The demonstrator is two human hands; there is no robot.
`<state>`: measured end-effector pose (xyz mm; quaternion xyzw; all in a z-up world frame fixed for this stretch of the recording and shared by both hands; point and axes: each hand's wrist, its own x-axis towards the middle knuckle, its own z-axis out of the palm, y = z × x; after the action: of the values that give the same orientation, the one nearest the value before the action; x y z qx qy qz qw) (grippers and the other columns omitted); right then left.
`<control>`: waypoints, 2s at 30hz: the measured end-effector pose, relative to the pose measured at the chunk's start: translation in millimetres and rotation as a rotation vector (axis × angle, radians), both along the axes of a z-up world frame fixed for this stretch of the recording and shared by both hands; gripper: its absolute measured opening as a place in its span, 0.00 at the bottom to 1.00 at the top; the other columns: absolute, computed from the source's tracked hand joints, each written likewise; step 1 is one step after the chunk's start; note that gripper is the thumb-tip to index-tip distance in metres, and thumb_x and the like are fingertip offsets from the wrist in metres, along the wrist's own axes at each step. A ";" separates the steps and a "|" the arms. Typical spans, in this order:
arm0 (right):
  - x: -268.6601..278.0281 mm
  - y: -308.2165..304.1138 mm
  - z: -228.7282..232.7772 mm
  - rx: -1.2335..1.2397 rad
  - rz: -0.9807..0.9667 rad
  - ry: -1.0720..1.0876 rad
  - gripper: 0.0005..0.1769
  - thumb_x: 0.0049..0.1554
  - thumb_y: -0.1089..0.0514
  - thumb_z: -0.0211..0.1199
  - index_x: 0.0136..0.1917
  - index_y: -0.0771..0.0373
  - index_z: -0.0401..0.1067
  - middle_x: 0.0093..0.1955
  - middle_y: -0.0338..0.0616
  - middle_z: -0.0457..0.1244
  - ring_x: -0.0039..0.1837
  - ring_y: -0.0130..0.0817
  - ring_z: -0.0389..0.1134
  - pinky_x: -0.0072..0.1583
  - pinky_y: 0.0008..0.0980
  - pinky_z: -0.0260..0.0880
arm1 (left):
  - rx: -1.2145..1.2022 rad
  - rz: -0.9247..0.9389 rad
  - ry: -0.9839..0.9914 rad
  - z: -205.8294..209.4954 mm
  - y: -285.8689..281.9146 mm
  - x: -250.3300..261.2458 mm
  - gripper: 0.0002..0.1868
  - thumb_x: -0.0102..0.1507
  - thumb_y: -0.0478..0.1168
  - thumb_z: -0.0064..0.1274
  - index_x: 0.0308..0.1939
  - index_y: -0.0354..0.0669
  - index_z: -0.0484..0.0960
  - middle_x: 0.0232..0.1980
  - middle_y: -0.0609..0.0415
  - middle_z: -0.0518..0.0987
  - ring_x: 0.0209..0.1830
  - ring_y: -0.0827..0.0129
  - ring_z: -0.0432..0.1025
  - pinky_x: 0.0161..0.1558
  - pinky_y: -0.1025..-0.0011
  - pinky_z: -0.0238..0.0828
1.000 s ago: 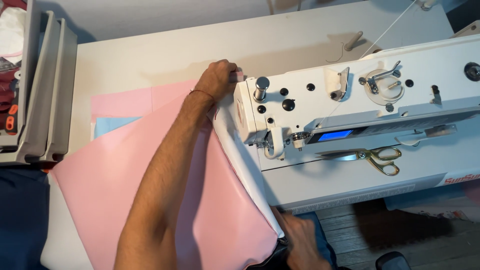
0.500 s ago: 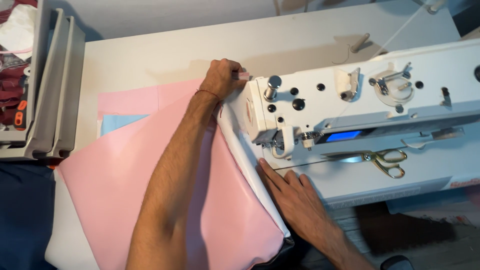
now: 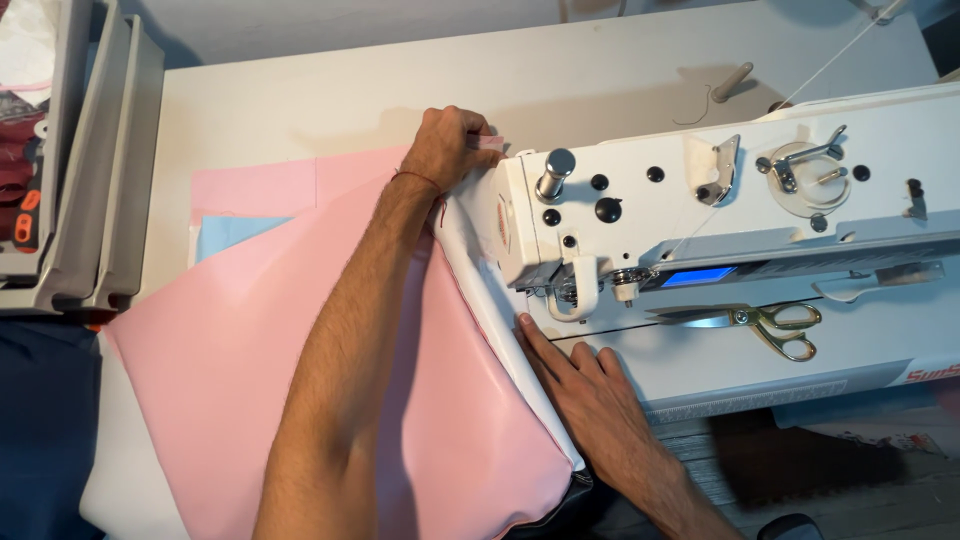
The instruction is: Sewing and assembling pieces of pink and black synthetic leather using an industrial sewing machine.
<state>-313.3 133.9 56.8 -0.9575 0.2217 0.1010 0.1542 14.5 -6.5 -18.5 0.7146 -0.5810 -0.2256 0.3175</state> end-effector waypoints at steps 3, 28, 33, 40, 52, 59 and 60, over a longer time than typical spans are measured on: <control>0.3 -0.9 -1.7 -0.001 0.005 -0.014 0.40 0.53 0.63 0.57 0.79 0.68 0.56 0.88 0.50 0.35 0.46 0.41 0.56 0.49 0.40 0.56 | -0.009 -0.006 0.031 -1.3 -1.3 1.7 0.16 0.53 0.42 0.72 0.42 0.40 0.89 0.37 0.46 0.86 0.36 0.64 0.83 0.43 0.67 0.83; 25.0 -15.2 2.2 0.242 -0.301 0.080 0.57 0.53 0.63 0.63 0.86 0.47 0.36 0.75 0.56 0.46 0.62 0.52 0.57 0.65 0.48 0.59 | -0.046 0.011 0.056 -7.1 -16.7 21.7 0.21 0.49 0.47 0.74 0.40 0.40 0.89 0.36 0.46 0.87 0.34 0.67 0.82 0.39 0.69 0.83; 20.4 -18.1 -15.0 0.210 -0.318 -0.033 0.51 0.55 0.59 0.63 0.84 0.46 0.41 0.81 0.57 0.42 0.65 0.60 0.57 0.68 0.55 0.62 | -0.044 0.025 0.079 -5.2 -18.5 23.6 0.21 0.49 0.47 0.74 0.40 0.40 0.88 0.36 0.46 0.86 0.32 0.68 0.82 0.37 0.70 0.83; 20.5 -25.0 -21.1 0.267 -0.353 0.023 0.52 0.54 0.51 0.63 0.85 0.45 0.41 0.84 0.59 0.39 0.73 0.65 0.50 0.71 0.59 0.54 | -0.037 0.038 0.092 -1.4 -20.9 26.9 0.17 0.50 0.45 0.74 0.38 0.40 0.89 0.33 0.47 0.86 0.30 0.67 0.81 0.35 0.69 0.82; 32.8 -15.4 3.5 0.268 -0.303 -0.059 0.50 0.54 0.53 0.61 0.84 0.48 0.41 0.82 0.58 0.43 0.77 0.65 0.47 0.73 0.59 0.49 | -0.132 0.054 -0.039 28.8 3.3 39.4 0.19 0.57 0.51 0.69 0.39 0.38 0.88 0.36 0.44 0.86 0.35 0.59 0.81 0.41 0.62 0.81; 52.6 0.7 55.7 0.284 -0.334 0.305 0.54 0.60 0.53 0.57 0.87 0.46 0.26 0.57 0.55 0.67 0.60 0.46 0.67 0.71 0.47 0.61 | -0.166 -0.199 -0.642 136.6 178.4 -4.0 0.13 0.59 0.49 0.59 0.39 0.45 0.82 0.35 0.48 0.81 0.37 0.52 0.76 0.45 0.54 0.73; 47.9 2.5 50.3 0.289 -0.312 0.300 0.54 0.60 0.53 0.57 0.87 0.46 0.26 0.57 0.55 0.67 0.60 0.46 0.67 0.71 0.47 0.61 | -0.153 -0.183 -0.651 154.2 217.1 -38.0 0.13 0.59 0.49 0.59 0.39 0.45 0.82 0.35 0.48 0.81 0.37 0.52 0.76 0.45 0.54 0.73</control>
<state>-265.4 136.4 107.1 -0.8542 0.3702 0.2476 0.2684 -23.4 210.5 135.7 0.6684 -0.7286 0.0308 0.1466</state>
